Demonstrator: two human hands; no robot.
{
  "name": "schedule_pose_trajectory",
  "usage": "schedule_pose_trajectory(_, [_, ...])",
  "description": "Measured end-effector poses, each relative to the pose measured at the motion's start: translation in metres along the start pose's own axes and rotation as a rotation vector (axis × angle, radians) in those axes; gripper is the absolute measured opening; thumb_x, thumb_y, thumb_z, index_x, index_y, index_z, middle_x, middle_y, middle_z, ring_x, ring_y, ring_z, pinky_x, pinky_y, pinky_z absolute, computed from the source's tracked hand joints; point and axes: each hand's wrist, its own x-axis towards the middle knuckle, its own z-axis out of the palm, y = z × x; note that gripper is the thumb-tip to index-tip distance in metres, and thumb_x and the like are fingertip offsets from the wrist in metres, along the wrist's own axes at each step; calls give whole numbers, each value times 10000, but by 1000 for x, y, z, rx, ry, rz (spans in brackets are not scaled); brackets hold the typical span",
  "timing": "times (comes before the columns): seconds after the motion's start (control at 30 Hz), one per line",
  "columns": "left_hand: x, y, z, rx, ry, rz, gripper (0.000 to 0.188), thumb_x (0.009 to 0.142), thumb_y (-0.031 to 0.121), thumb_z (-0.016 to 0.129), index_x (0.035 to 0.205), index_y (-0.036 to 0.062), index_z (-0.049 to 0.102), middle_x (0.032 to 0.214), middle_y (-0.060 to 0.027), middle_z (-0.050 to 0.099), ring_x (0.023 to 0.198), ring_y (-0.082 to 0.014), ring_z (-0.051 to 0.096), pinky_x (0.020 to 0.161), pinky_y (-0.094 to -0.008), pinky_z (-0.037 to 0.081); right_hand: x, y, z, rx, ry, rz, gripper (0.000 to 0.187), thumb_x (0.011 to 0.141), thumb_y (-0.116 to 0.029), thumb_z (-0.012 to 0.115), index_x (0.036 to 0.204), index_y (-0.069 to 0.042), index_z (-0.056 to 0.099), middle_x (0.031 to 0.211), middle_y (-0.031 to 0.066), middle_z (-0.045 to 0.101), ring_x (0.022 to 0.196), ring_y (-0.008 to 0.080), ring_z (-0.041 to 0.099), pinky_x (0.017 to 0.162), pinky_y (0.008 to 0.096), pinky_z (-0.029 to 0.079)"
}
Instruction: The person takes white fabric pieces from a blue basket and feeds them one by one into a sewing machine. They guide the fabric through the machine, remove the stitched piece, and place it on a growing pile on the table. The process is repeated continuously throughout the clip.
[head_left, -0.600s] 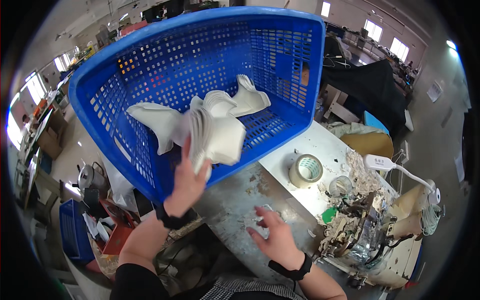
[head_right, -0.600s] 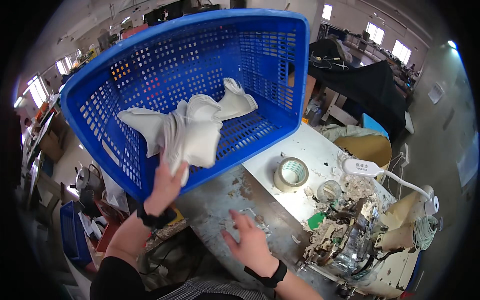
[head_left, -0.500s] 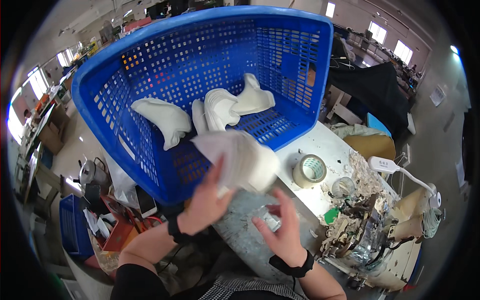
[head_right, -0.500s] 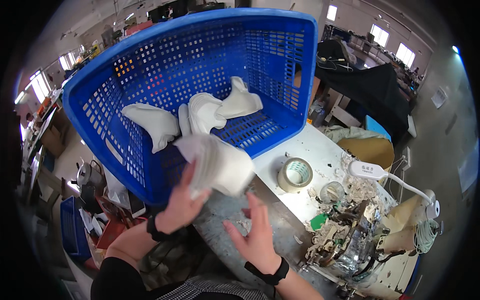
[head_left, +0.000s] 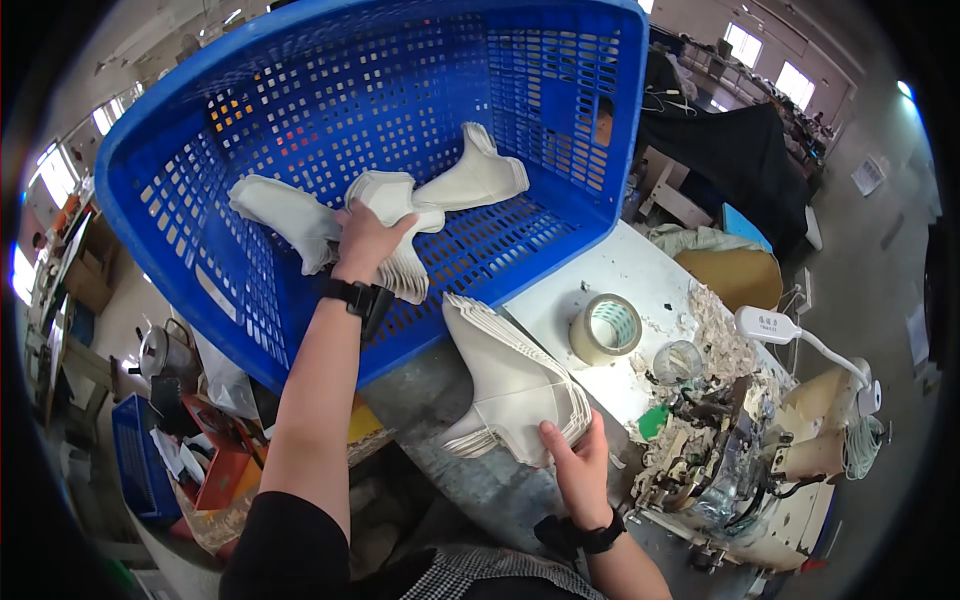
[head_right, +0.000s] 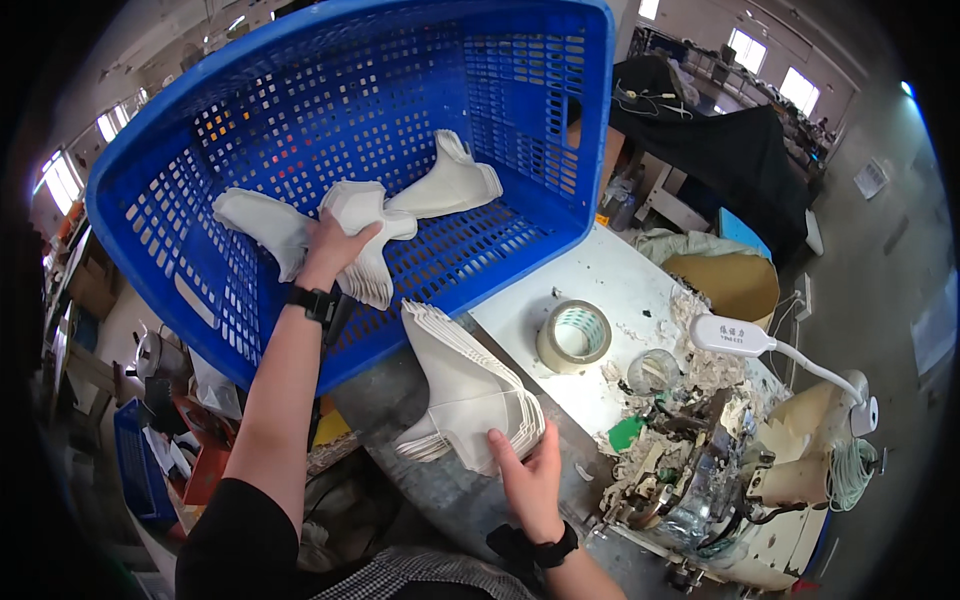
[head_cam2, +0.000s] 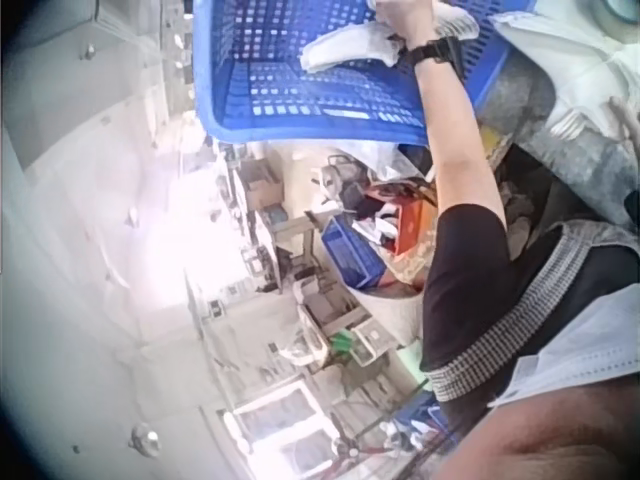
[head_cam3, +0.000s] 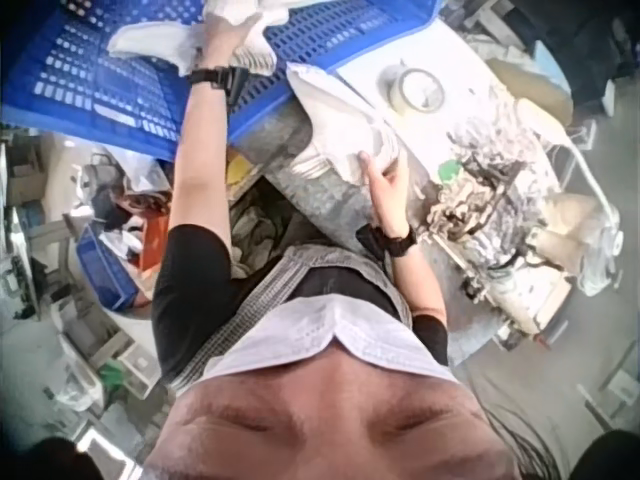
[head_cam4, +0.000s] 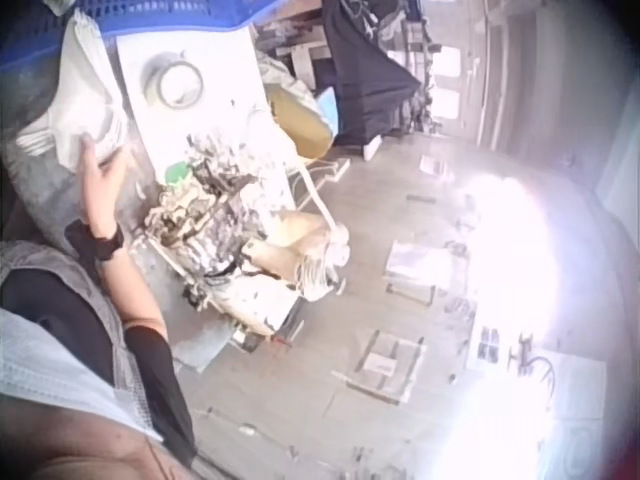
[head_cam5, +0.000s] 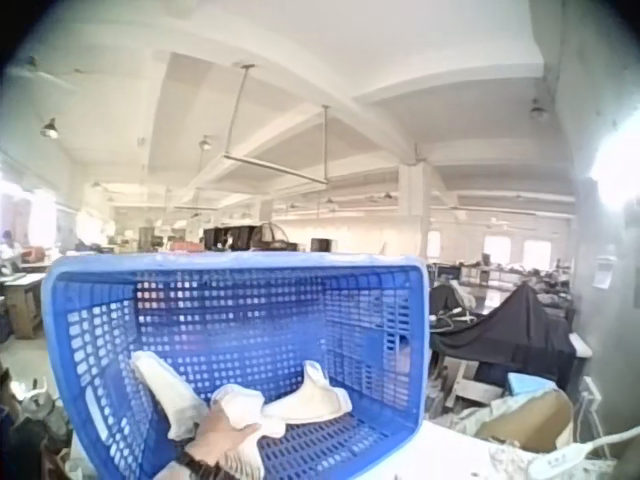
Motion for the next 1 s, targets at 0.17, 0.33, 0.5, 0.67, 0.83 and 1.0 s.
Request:
schedule_pose_trajectory(0.17, [-10,-11,19,-236,31,-144,805,717,155,658,1364,-105,257,1316,-343,389,1257,-456,348,1057,-441,350,2,-11,-11,209,139,59,178,922,-81,608,1066,8,552,988,54,641,825,69,566,742,224,466])
schedule_pose_trajectory(0.33, [-56,-4,-4,-353,-129,133,887,715,139,661,1439,-23,175,1331,-283,445,1238,-403,447,1049,-406,363,-8,-5,-24,241,363,-4,263,924,-60,593,1153,11,485,1027,63,617,870,87,574,763,231,480])
schedule_pose_trajectory(0.5, [-91,45,-62,-358,-458,369,877,787,153,676,1479,36,152,1164,-232,600,981,-311,636,835,-345,509,-9,-7,-11,149,309,0,317,923,-53,599,1192,-1,439,1071,68,593,928,98,562,815,253,471])
schedule_pose_trajectory(0.67, [-63,89,-116,-582,-1179,536,515,872,127,621,1357,34,474,809,-95,691,585,-114,657,495,-217,494,-9,-4,-12,87,279,45,339,904,-73,637,1179,2,453,1052,64,593,900,95,561,788,247,474])
schedule_pose_trajectory(0.83, [61,76,-32,-744,-426,317,372,877,240,645,1161,3,602,878,-29,650,780,-83,599,684,-205,475,-10,-8,-13,66,258,90,379,888,-97,666,1191,15,468,1046,66,599,892,97,561,781,246,475])
schedule_pose_trajectory(1.0, [132,86,13,-69,-815,174,579,768,392,739,1176,1,610,1064,-83,633,885,-154,589,723,-270,494,-8,2,-24,-36,251,67,427,879,-117,684,1219,32,473,1044,73,616,895,102,567,785,251,480])
